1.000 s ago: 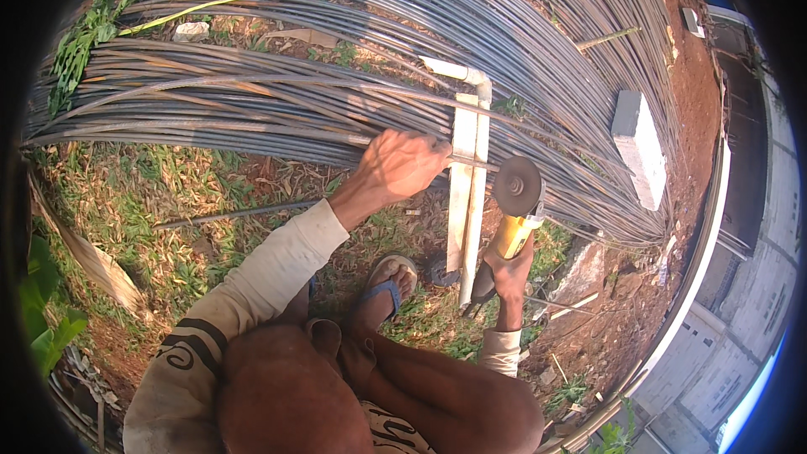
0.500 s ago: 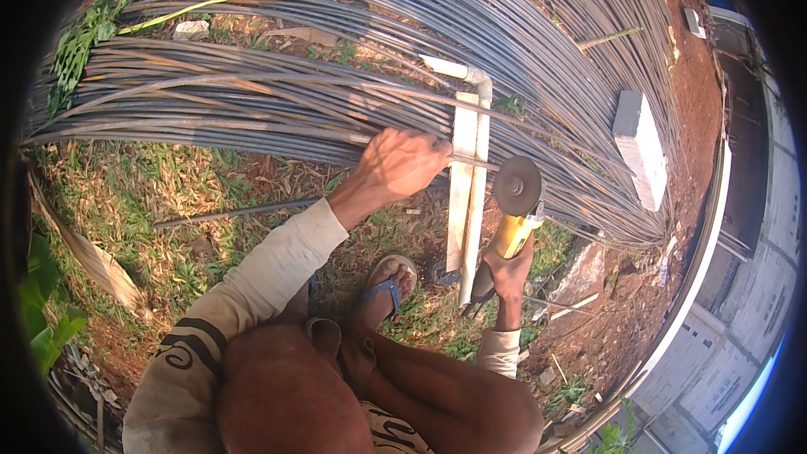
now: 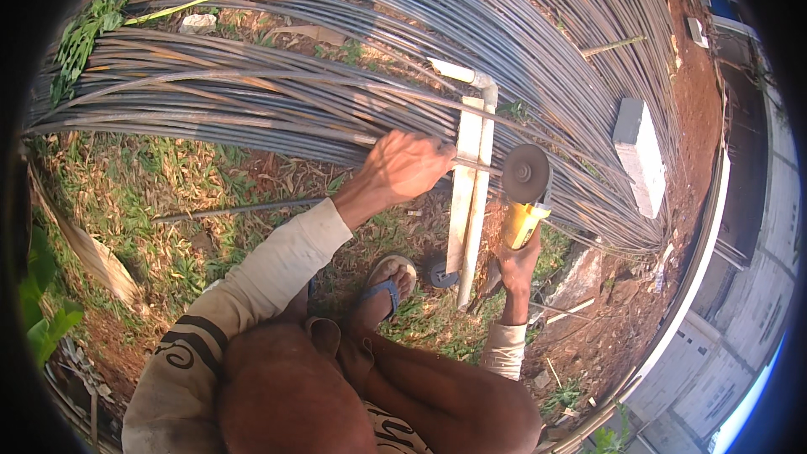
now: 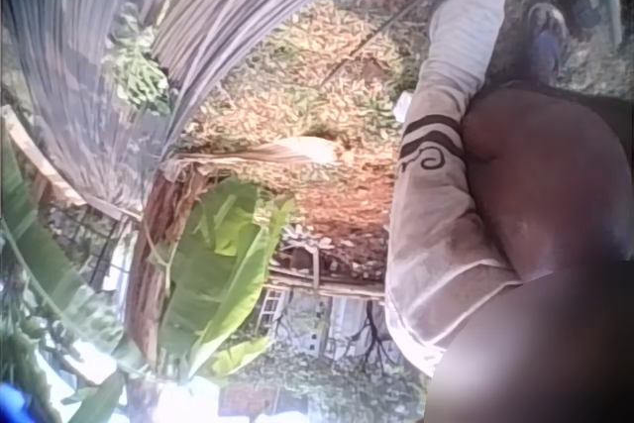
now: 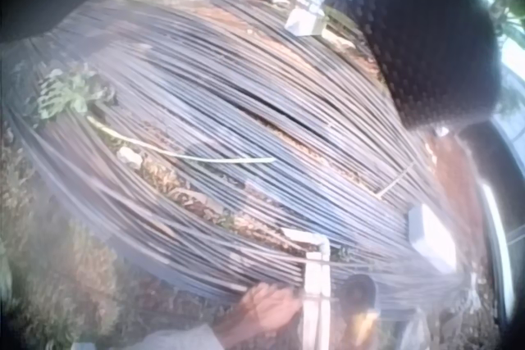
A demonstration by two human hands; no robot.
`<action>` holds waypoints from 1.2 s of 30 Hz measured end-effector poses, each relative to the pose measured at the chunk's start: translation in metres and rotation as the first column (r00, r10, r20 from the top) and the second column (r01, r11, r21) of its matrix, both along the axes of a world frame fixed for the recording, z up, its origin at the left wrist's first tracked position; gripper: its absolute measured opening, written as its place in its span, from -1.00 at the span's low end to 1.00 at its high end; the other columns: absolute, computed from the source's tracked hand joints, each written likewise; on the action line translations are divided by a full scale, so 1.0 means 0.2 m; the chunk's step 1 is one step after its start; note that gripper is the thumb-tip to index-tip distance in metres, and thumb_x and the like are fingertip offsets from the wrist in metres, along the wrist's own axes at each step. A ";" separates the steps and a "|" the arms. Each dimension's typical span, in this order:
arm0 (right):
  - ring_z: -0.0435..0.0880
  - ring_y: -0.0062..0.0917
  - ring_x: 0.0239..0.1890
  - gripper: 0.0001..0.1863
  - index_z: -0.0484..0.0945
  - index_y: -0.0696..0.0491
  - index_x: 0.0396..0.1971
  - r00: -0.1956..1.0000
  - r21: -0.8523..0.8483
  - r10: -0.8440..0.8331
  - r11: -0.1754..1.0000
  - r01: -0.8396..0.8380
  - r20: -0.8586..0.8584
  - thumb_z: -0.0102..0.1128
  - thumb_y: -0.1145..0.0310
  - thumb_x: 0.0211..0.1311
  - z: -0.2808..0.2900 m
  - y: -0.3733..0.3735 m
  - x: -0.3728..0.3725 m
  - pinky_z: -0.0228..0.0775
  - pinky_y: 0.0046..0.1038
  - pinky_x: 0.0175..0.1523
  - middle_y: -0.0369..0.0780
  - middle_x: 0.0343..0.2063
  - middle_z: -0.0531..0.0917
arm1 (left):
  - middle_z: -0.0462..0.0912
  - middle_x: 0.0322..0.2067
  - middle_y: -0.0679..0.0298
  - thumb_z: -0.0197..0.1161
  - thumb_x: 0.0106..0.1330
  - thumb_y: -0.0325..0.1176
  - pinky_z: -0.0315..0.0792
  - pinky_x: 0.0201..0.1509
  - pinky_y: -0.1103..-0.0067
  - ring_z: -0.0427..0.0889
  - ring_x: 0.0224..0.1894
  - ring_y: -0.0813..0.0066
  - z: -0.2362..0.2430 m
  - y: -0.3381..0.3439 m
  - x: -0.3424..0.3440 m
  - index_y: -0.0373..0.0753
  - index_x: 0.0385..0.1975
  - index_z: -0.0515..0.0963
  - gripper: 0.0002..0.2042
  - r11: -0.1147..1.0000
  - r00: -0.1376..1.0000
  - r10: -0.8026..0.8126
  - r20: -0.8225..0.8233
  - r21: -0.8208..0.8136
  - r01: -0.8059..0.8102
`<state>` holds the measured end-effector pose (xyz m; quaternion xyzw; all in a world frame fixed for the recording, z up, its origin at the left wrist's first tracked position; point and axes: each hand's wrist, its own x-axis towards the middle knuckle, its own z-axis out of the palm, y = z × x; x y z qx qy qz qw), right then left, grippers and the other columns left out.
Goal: The person uses an angle grinder to cut multiple metal rods laid on the ground. They position the rods, operate the grinder, and separate the cut pieces, repeating the process across several rods.
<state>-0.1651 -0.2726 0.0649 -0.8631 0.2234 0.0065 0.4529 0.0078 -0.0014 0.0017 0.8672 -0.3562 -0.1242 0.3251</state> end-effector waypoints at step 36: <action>0.56 -0.59 -0.27 -0.30 0.47 0.13 0.22 1.000 0.053 0.024 0.998 -0.025 0.009 0.53 0.39 0.02 0.03 0.02 0.01 0.50 -0.47 -0.08 -0.33 -0.21 0.61 | 0.65 -0.52 0.17 0.07 0.67 -0.11 0.46 -0.47 0.26 0.66 -0.55 0.25 -0.02 -0.01 0.00 -0.19 0.00 0.70 -0.67 1.000 0.997 0.007 0.082 -0.025 -0.005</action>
